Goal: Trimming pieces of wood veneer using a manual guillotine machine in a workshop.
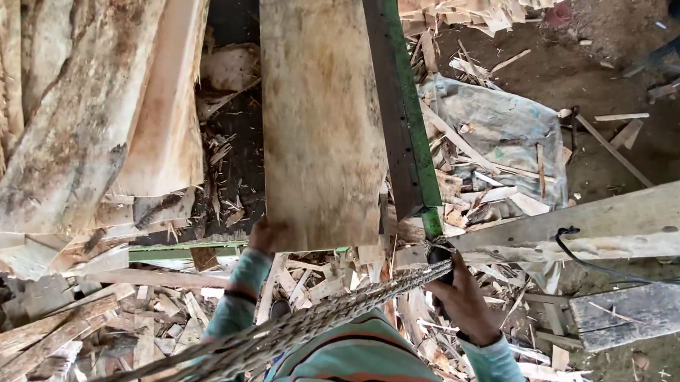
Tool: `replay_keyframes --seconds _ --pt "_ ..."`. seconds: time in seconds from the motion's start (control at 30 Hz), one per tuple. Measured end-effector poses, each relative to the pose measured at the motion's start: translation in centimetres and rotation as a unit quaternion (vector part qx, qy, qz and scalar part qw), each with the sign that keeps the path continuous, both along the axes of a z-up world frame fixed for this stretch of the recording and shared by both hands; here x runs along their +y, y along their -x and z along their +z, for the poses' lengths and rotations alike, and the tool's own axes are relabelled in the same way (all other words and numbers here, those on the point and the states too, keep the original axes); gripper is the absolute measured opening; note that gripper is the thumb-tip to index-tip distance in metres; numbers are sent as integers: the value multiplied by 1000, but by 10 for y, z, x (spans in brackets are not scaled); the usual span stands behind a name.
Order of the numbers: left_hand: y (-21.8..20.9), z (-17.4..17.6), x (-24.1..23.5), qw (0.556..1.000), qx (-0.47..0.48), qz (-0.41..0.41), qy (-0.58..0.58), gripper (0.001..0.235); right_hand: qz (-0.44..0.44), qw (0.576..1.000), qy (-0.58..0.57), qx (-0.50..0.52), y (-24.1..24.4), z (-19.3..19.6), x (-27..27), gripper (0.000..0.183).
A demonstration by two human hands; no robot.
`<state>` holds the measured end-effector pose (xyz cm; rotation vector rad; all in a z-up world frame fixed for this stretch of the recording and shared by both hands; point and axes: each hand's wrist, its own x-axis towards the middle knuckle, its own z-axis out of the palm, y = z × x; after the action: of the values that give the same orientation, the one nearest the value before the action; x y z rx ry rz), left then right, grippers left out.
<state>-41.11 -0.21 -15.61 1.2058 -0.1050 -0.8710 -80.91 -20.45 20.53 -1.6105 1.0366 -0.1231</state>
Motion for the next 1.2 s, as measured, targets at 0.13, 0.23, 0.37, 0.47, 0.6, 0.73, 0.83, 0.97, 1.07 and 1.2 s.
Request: replay_keyframes --seconds 0.13,0.23,0.37,0.47,0.6,0.73,0.83,0.97,1.07,1.2 --pt "4 4 -7 997 -30 -4 -75 38 -7 999 37 -4 7 -14 6 40" --pt "0 0 -8 998 -55 -9 -41 37 -35 999 24 -17 -2 0 8 38" --pt "3 3 -2 993 -65 21 -92 38 -58 998 21 25 -2 2 11 39" --pt "-5 29 -9 997 -18 12 -68 38 -51 998 34 28 -1 -12 11 41" --pt "-12 44 -14 998 52 22 -22 47 -3 987 141 -79 18 -89 2 50" --pt "-9 36 -16 999 48 11 5 48 66 939 301 -153 19 -82 1 49" --pt "-3 42 -15 998 23 8 -55 44 36 981 179 -60 14 -33 1 48" --pt "1 45 -9 998 23 2 -56 38 -47 998 -17 27 -3 23 7 56" --pt "4 45 -16 994 35 4 -106 39 -41 990 86 -104 15 -51 15 55" --pt "3 -15 -7 1000 -7 20 -17 46 -169 978 -68 -104 46 -283 4 55"
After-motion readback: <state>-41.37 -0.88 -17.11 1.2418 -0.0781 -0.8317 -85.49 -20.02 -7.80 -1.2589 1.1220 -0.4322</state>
